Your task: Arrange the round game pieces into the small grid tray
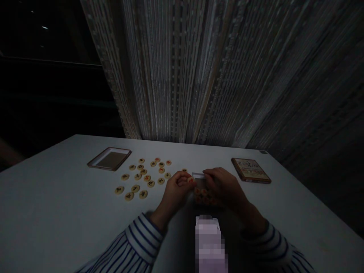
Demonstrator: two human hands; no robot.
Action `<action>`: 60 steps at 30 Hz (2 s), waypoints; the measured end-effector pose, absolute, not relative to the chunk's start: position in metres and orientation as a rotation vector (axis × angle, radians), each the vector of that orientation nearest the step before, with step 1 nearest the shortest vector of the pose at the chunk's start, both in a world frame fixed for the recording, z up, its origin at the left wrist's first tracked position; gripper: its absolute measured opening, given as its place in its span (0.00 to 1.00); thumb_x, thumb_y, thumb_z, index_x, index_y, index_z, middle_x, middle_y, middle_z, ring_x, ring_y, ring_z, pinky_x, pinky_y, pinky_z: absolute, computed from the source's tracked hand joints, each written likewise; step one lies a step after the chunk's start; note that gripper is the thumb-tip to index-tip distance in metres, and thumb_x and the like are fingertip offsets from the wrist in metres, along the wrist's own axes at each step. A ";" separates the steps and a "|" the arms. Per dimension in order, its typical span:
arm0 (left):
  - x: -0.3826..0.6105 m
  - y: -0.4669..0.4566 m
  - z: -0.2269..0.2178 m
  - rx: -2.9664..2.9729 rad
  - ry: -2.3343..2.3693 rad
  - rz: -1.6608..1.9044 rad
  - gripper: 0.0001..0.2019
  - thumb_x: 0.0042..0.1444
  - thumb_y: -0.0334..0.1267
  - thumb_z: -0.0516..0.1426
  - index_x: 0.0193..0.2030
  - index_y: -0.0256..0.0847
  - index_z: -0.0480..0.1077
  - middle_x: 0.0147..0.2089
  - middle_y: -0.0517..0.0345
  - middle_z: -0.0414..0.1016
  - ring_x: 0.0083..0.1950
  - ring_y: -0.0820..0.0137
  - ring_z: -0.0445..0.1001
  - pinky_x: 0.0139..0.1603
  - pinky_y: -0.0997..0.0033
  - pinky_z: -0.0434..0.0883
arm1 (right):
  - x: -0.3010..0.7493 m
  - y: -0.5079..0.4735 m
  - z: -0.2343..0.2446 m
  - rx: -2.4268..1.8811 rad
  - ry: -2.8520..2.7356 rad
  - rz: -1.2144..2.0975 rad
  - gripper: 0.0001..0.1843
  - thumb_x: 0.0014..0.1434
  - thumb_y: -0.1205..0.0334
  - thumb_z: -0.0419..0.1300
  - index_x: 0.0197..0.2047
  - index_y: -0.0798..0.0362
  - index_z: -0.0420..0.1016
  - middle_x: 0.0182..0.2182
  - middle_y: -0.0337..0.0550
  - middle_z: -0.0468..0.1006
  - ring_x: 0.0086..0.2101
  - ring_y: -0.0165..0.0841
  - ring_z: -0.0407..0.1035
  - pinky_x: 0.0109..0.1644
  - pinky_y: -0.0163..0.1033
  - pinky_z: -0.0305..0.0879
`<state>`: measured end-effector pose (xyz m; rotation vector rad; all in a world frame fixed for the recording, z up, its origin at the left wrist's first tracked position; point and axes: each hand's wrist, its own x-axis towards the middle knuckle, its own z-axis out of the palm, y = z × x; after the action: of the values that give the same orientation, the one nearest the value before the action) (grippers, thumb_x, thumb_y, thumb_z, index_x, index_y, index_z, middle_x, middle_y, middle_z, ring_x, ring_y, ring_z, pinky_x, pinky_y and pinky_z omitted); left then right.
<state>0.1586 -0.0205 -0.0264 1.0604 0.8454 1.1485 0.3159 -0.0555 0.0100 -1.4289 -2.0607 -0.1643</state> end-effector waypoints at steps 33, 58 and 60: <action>0.161 -0.023 -0.036 1.120 0.794 1.046 0.14 0.46 0.42 0.61 0.38 0.36 0.75 0.38 0.52 0.78 0.39 0.68 0.75 0.45 0.67 0.70 | 0.319 -0.062 -0.023 -1.263 -2.006 -0.096 0.13 0.62 0.58 0.49 0.39 0.52 0.73 0.32 0.44 0.77 0.33 0.32 0.69 0.38 0.39 0.65; 0.163 -0.025 -0.035 1.108 0.805 1.026 0.11 0.43 0.40 0.62 0.32 0.36 0.76 0.33 0.53 0.79 0.35 0.68 0.75 0.42 0.67 0.70 | 0.316 -0.062 -0.018 -1.240 -2.052 -0.015 0.09 0.60 0.60 0.52 0.40 0.51 0.72 0.35 0.43 0.78 0.36 0.31 0.70 0.39 0.38 0.66; 0.163 -0.026 -0.035 1.120 0.809 1.019 0.11 0.43 0.40 0.62 0.33 0.35 0.76 0.33 0.53 0.79 0.35 0.68 0.75 0.43 0.66 0.70 | 0.316 -0.062 -0.017 -1.226 -2.069 -0.030 0.10 0.61 0.60 0.52 0.40 0.52 0.72 0.35 0.44 0.78 0.36 0.31 0.70 0.38 0.38 0.66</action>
<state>0.1627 -0.0256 -0.0348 1.1199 0.8086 1.0188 0.3160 -0.0617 -0.0172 -1.2263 -2.0687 -0.0298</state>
